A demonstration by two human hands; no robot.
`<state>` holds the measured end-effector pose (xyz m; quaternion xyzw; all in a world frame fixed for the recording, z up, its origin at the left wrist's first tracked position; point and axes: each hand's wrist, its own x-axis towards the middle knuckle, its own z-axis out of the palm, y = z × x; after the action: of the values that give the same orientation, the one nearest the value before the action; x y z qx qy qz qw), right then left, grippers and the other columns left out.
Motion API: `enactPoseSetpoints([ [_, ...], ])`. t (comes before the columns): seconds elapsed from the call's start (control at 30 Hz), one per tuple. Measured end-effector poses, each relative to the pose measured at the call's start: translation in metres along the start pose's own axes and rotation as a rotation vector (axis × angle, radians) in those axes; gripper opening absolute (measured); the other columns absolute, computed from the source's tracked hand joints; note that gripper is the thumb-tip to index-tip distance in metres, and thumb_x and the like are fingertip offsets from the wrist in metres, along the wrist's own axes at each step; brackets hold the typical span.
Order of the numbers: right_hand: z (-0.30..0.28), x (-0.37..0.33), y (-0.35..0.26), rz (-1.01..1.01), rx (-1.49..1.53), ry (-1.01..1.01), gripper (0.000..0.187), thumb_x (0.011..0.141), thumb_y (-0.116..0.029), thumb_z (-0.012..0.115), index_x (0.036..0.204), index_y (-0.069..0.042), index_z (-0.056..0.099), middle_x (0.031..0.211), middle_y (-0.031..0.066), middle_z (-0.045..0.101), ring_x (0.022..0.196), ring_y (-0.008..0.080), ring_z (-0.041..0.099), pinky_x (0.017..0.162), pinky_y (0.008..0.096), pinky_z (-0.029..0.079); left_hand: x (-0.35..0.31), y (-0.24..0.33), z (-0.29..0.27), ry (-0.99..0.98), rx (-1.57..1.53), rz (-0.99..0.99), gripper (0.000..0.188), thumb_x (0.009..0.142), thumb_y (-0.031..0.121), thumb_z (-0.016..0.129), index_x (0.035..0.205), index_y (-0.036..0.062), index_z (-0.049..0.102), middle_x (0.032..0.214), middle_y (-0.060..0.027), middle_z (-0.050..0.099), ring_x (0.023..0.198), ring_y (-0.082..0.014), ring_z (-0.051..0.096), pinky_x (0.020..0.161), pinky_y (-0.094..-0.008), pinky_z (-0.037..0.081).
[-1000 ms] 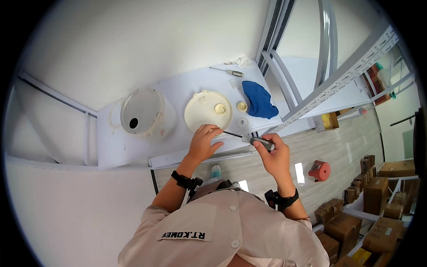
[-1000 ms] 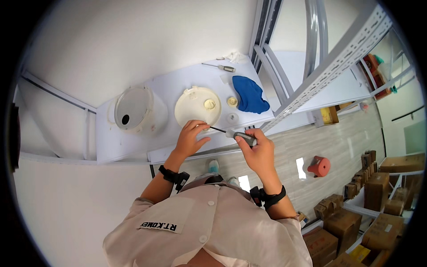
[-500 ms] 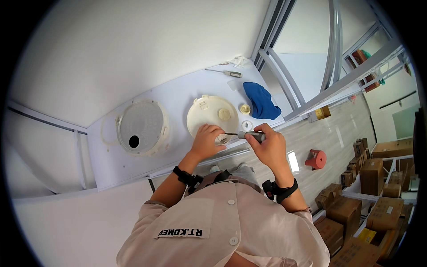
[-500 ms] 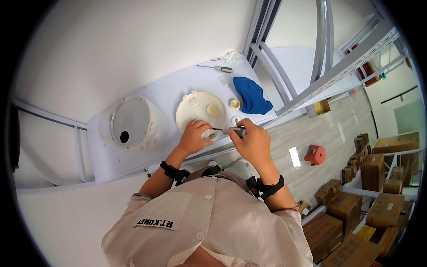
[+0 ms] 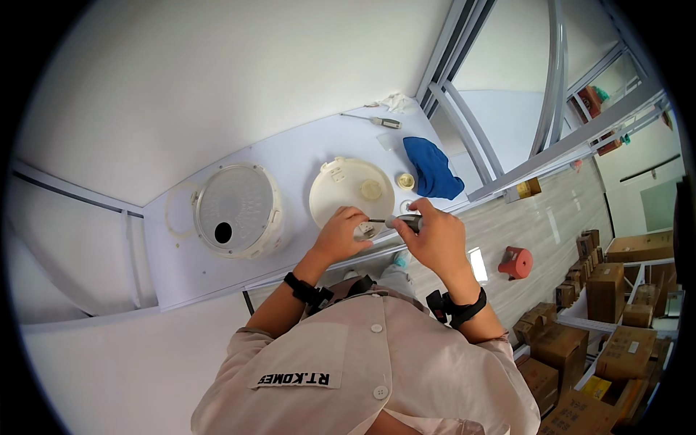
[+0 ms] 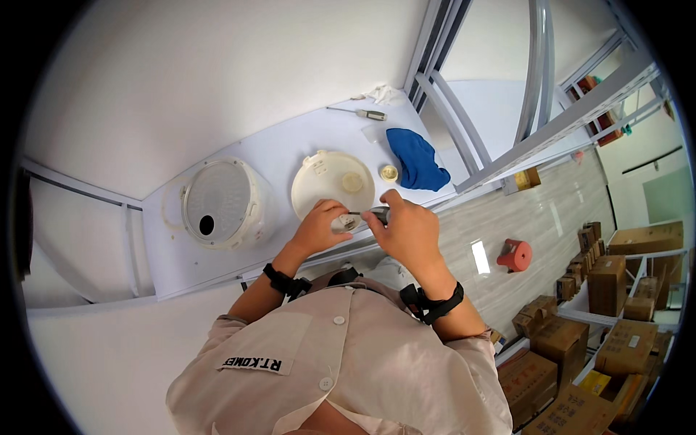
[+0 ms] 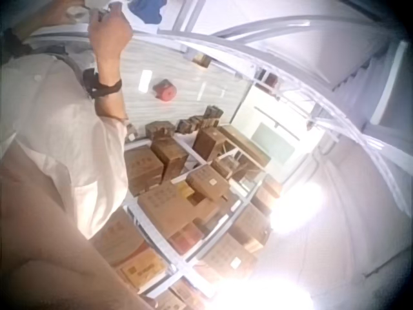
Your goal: The person assembles a white plastic appliance component on a workbench. They use a screwdriver to fasten screws into a circular base, then attach a central knob and a handle to the top of the unit.
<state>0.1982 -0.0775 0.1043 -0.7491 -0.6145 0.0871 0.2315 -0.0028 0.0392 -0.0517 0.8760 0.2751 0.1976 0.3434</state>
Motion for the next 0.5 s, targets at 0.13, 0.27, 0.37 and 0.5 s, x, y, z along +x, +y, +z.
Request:
enactPoseSetpoints([
  [0.13,0.002,0.005,-0.015,-0.159,0.079,0.101,0.050,0.084,-0.025,0.083,0.123,-0.003,0.060,0.094,0.0159,0.068,0.077,0.0385,0.071,0.062,0.0446,0.055,0.000,0.001,0.000,0.020,0.016,0.004,0.052,0.071,0.025,0.088,0.115,0.0030,0.073,0.122,-0.0117,0.066,0.121,-0.0341,0.058,0.104,-0.0426,0.051],
  [0.27,0.011,0.015,-0.022,-0.259,0.182,0.106,0.052,0.082,-0.020,0.086,0.123,-0.003,0.059,0.102,0.0138,0.064,0.077,0.0372,0.068,0.063,0.0430,0.055,0.002,0.004,0.000,0.049,0.017,0.016,0.050,0.070,0.024,0.087,0.113,0.0035,0.073,0.121,-0.0116,0.066,0.119,-0.0345,0.058,0.103,-0.0423,0.051],
  [0.37,0.019,0.029,-0.024,-0.383,0.102,0.162,0.042,0.083,-0.017,0.083,0.118,-0.007,0.063,0.098,0.0123,0.062,0.072,0.0342,0.068,0.060,0.0410,0.054,0.003,0.003,0.000,0.043,0.022,0.024,0.051,0.069,0.024,0.088,0.113,0.0043,0.073,0.121,-0.0112,0.066,0.119,-0.0340,0.059,0.103,-0.0422,0.052],
  [0.5,0.022,0.039,-0.025,-0.350,-0.129,0.117,0.042,0.085,-0.024,0.084,0.120,-0.008,0.066,0.097,0.0105,0.063,0.071,0.0300,0.068,0.059,0.0363,0.053,0.004,-0.004,0.005,0.043,-0.032,0.004,0.050,0.069,0.026,0.089,0.113,0.0068,0.073,0.121,-0.0094,0.066,0.120,-0.0338,0.058,0.104,-0.0423,0.051],
])
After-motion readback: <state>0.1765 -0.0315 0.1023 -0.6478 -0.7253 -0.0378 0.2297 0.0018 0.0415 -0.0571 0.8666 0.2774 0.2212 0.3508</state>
